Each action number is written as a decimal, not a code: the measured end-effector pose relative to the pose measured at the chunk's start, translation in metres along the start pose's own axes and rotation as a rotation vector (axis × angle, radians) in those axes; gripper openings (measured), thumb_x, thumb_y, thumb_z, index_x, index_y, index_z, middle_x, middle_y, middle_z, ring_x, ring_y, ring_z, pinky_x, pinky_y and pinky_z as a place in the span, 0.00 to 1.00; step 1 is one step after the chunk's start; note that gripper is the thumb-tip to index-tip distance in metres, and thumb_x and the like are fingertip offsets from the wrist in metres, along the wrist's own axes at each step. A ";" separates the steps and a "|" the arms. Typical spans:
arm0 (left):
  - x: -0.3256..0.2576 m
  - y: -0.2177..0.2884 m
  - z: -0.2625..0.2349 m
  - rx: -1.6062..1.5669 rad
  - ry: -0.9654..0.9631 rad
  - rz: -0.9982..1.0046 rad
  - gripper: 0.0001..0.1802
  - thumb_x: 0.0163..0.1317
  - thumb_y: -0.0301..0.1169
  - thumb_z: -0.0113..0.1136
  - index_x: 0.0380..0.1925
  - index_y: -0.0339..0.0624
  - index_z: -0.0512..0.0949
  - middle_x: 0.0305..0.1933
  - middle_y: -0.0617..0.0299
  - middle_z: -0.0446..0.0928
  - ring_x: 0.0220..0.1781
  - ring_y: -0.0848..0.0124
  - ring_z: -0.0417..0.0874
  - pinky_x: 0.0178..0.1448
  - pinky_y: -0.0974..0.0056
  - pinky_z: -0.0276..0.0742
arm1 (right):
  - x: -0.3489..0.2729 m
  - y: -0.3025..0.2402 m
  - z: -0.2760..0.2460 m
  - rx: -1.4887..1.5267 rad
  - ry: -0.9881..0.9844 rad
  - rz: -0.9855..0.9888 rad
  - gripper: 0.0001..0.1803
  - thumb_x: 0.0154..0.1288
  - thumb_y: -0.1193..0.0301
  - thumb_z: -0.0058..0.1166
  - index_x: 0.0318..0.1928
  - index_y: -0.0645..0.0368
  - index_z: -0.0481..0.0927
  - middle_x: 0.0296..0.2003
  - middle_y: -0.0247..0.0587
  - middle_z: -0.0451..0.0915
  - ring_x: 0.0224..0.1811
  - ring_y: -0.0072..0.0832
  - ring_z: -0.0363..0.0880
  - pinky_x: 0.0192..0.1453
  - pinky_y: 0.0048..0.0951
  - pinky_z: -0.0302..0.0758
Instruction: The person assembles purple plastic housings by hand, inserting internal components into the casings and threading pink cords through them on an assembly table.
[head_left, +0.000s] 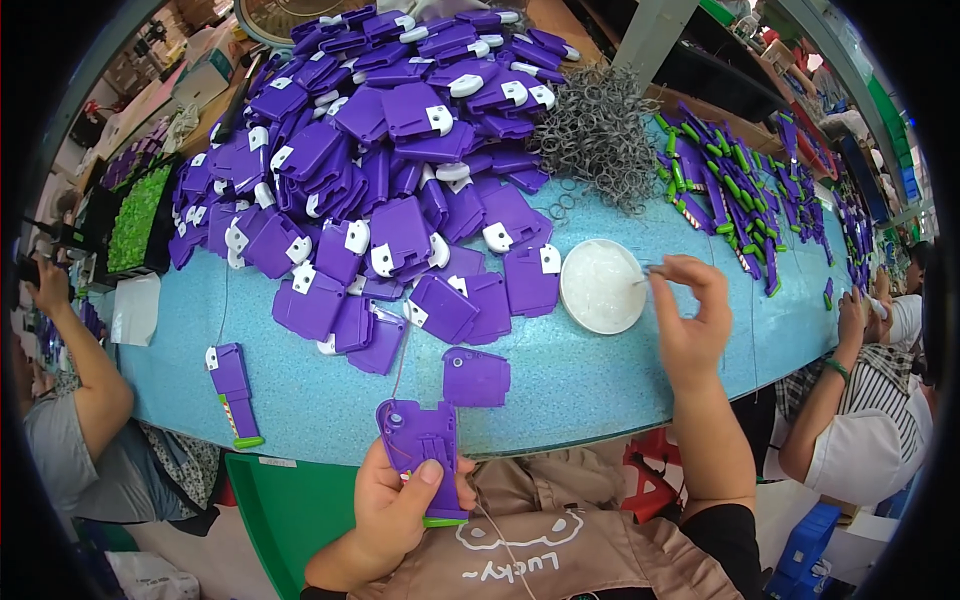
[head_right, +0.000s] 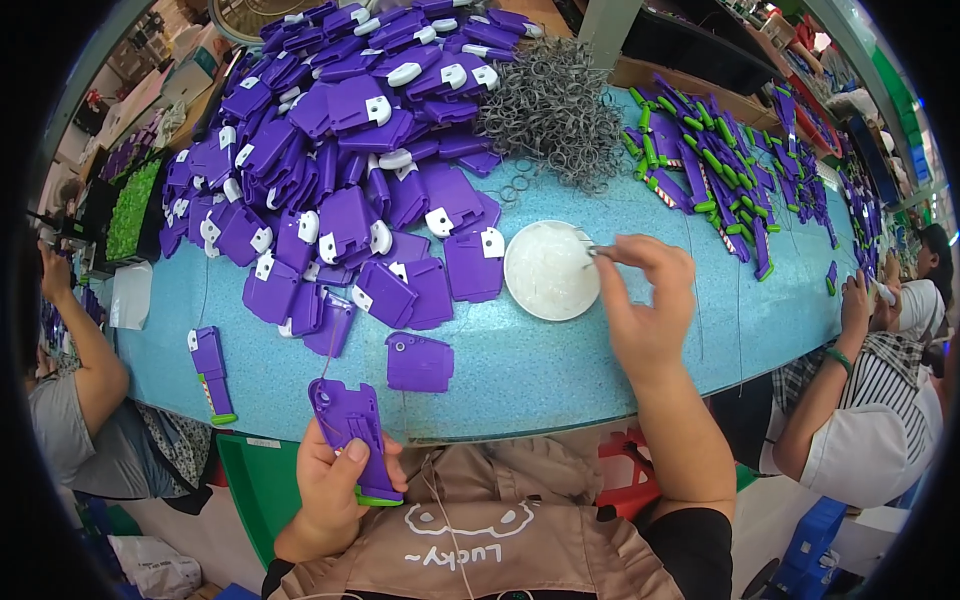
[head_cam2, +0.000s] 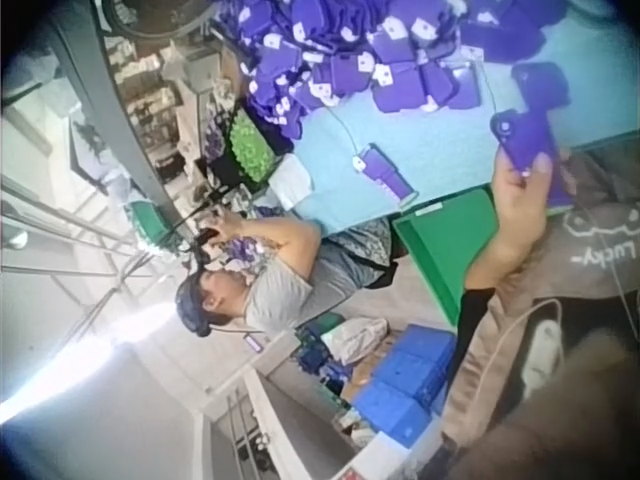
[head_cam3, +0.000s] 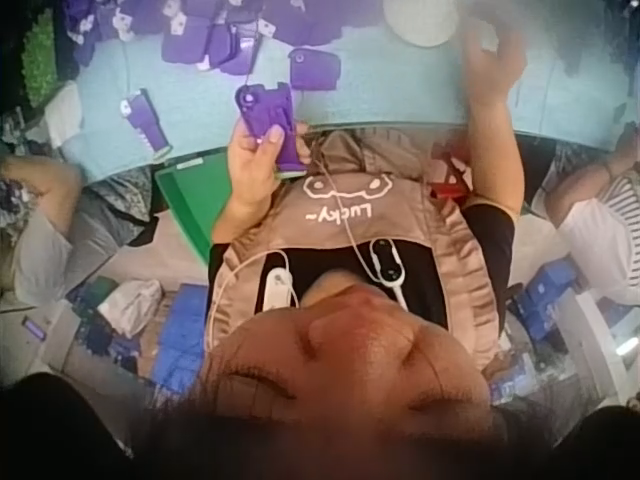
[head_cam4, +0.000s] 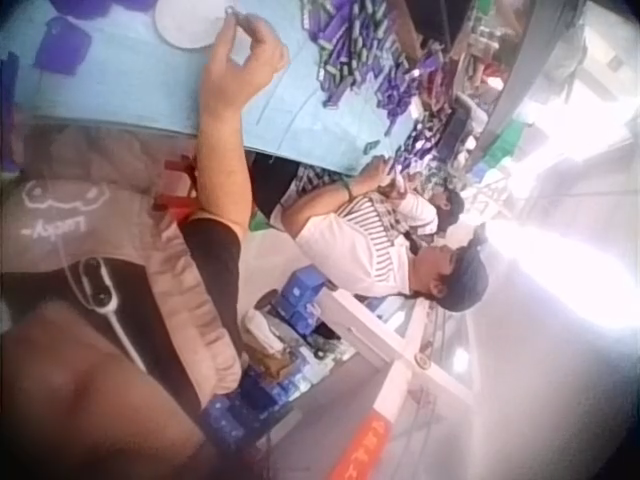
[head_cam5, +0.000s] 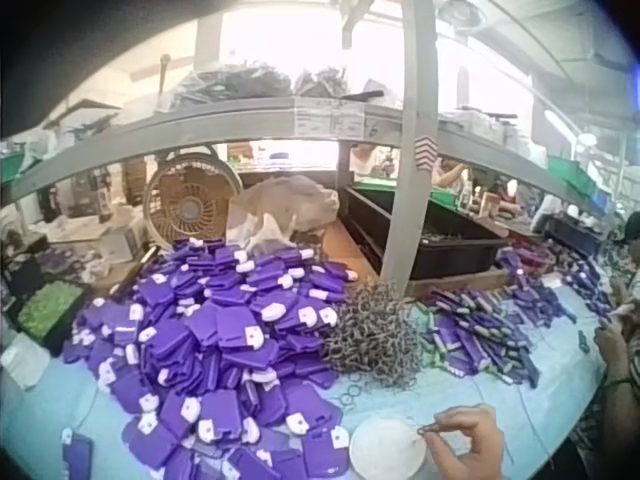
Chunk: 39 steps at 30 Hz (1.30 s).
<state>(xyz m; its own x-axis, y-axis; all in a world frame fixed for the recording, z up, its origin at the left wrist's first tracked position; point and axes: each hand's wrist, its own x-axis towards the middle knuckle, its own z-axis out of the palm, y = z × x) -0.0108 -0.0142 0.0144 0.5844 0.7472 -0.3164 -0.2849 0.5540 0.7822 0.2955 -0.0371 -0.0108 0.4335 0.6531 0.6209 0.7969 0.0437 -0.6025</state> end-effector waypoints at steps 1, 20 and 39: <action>0.000 0.000 -0.001 -0.001 0.006 0.004 0.13 0.64 0.25 0.46 0.47 0.35 0.62 0.40 0.48 0.76 0.34 0.66 0.80 0.39 0.64 0.79 | -0.001 -0.008 -0.003 0.086 0.061 0.009 0.15 0.49 0.82 0.60 0.37 0.63 0.72 0.32 0.40 0.78 0.40 0.29 0.74 0.48 0.28 0.69; 0.007 0.001 0.005 0.420 -0.320 -0.209 0.14 0.62 0.25 0.48 0.48 0.36 0.66 0.38 0.60 0.76 0.30 0.80 0.76 0.34 0.74 0.73 | -0.017 -0.106 0.023 0.386 -0.592 -0.249 0.09 0.45 0.78 0.62 0.30 0.58 0.77 0.36 0.43 0.77 0.40 0.36 0.74 0.43 0.30 0.69; -0.008 0.020 -0.011 0.279 0.069 0.158 0.17 0.63 0.24 0.47 0.52 0.32 0.63 0.43 0.51 0.76 0.36 0.75 0.78 0.41 0.69 0.76 | -0.064 -0.116 0.036 -0.145 -0.861 -0.295 0.30 0.47 0.63 0.58 0.53 0.56 0.70 0.49 0.40 0.73 0.53 0.38 0.69 0.57 0.41 0.57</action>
<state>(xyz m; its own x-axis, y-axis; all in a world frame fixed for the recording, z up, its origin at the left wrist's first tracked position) -0.0296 -0.0047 0.0262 0.4938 0.8445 -0.2072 -0.1432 0.3140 0.9386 0.1603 -0.0570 0.0014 -0.2122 0.9703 0.1165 0.8957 0.2408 -0.3739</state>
